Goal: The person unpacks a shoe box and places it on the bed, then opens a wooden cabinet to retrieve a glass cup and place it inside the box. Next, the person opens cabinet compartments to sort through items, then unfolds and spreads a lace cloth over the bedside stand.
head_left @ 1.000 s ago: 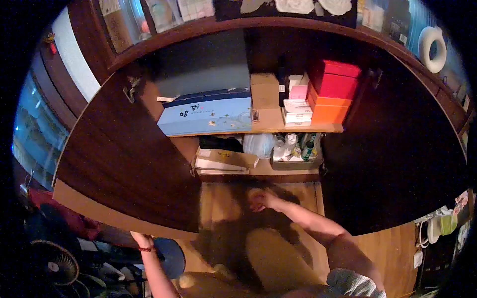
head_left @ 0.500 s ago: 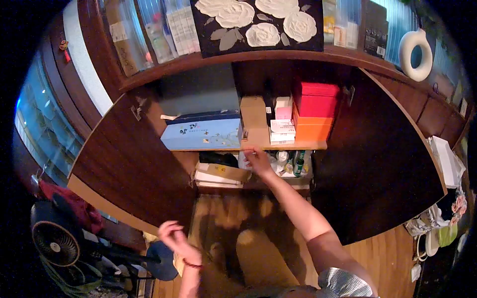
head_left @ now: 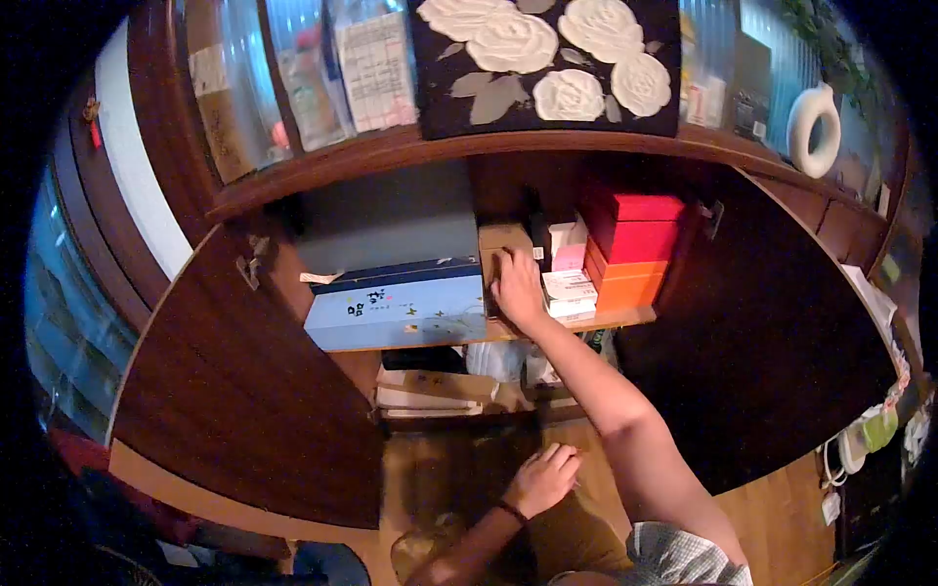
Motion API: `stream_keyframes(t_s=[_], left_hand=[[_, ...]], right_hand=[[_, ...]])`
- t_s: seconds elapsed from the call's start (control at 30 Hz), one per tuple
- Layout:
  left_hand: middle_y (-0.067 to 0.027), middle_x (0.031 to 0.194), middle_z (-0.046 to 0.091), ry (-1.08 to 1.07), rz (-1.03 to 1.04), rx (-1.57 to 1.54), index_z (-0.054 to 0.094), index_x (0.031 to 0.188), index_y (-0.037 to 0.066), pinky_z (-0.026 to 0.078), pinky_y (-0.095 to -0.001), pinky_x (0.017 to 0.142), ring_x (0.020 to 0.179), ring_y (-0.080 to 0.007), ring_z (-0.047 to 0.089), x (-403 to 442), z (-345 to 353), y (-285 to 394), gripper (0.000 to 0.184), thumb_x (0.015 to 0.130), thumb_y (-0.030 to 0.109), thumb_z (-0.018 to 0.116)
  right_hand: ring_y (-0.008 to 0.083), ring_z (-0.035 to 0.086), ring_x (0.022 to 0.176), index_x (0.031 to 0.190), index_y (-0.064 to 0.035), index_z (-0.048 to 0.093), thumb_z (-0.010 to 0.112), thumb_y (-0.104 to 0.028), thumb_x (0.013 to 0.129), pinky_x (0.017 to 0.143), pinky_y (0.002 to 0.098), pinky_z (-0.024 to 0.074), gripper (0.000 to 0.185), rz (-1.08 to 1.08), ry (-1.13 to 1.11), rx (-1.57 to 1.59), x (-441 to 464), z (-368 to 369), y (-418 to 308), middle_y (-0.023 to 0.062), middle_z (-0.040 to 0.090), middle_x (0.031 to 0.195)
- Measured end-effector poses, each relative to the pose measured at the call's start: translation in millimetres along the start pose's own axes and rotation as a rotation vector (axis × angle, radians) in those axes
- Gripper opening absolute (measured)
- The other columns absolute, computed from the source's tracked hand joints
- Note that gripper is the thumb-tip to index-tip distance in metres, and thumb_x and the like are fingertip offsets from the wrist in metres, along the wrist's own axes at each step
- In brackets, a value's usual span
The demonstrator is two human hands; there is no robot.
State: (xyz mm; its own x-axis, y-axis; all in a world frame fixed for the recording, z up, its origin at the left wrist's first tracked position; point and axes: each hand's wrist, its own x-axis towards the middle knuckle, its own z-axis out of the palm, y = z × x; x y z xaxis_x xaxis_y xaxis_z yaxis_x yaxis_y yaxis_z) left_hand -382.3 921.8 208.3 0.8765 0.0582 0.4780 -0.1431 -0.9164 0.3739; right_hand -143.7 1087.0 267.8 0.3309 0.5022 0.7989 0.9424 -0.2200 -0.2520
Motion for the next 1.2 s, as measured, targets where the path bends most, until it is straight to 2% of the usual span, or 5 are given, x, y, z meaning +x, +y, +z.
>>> stream_keyframes(t_s=[0.2,0.3,0.33,0.7,1.2], left_hand=[[-0.0073,0.095,0.051,0.05,0.035,-0.086,0.057,0.094,0.004,0.047,-0.0329,0.078,0.091,-0.0234,0.052,10.9,-11.9,4.9,0.027,0.069,0.011,0.062],[-0.0045,0.095,0.049,-0.029,0.025,0.003,0.055,0.092,0.007,0.047,-0.0315,0.08,0.092,-0.0203,0.051,3.3,-3.6,4.8,0.019,0.075,0.017,0.058],[-0.0047,0.095,0.049,-0.048,0.023,-0.008,0.055,0.091,0.008,0.047,-0.0314,0.08,0.093,-0.0204,0.051,-2.2,4.0,3.2,0.018,0.075,0.017,0.058],[-0.0058,0.094,0.05,-0.148,-0.04,0.079,0.054,0.086,0.009,0.047,-0.0318,0.08,0.093,-0.0219,0.052,-33.2,27.5,-4.6,0.013,0.078,0.019,0.055],[-0.0072,0.089,0.051,-0.103,-0.044,0.06,0.056,0.086,0.006,0.049,-0.0343,0.075,0.088,-0.0251,0.053,-24.5,27.7,-8.0,0.014,0.075,0.014,0.059]], right_hand=[[0.0326,0.047,0.109,0.11,-0.0036,0.051,0.044,-0.009,0.081,0.096,0.0406,0.0345,0.03,-0.183,0.021,-0.254,16.7,37.7,24.0,0.0174,0.05,0.115],[0.029,0.049,0.102,0.103,-0.0058,0.053,0.046,-0.01,0.079,0.09,0.0397,0.0377,0.025,-0.124,-0.083,-0.269,12.6,29.6,16.9,0.0126,0.053,0.109],[0.0265,0.051,0.096,0.1,-0.0079,0.054,0.047,-0.011,0.079,0.085,0.0397,0.0391,0.023,-0.195,0.059,-0.265,9.2,31.1,18.8,0.0092,0.053,0.104],[0.0249,0.05,0.094,0.097,-0.0081,0.055,0.062,-0.028,0.077,0.086,0.0395,0.0377,0.03,-0.235,0.083,-0.151,-25.2,5.5,4.7,0.0092,0.053,0.096],[0.0232,0.048,0.103,0.129,-0.0045,0.039,0.057,-0.022,0.076,0.09,0.0375,0.0351,0.058,-0.327,-0.126,-0.282,-51.6,-15.2,5.9,0.0096,0.053,0.108]])
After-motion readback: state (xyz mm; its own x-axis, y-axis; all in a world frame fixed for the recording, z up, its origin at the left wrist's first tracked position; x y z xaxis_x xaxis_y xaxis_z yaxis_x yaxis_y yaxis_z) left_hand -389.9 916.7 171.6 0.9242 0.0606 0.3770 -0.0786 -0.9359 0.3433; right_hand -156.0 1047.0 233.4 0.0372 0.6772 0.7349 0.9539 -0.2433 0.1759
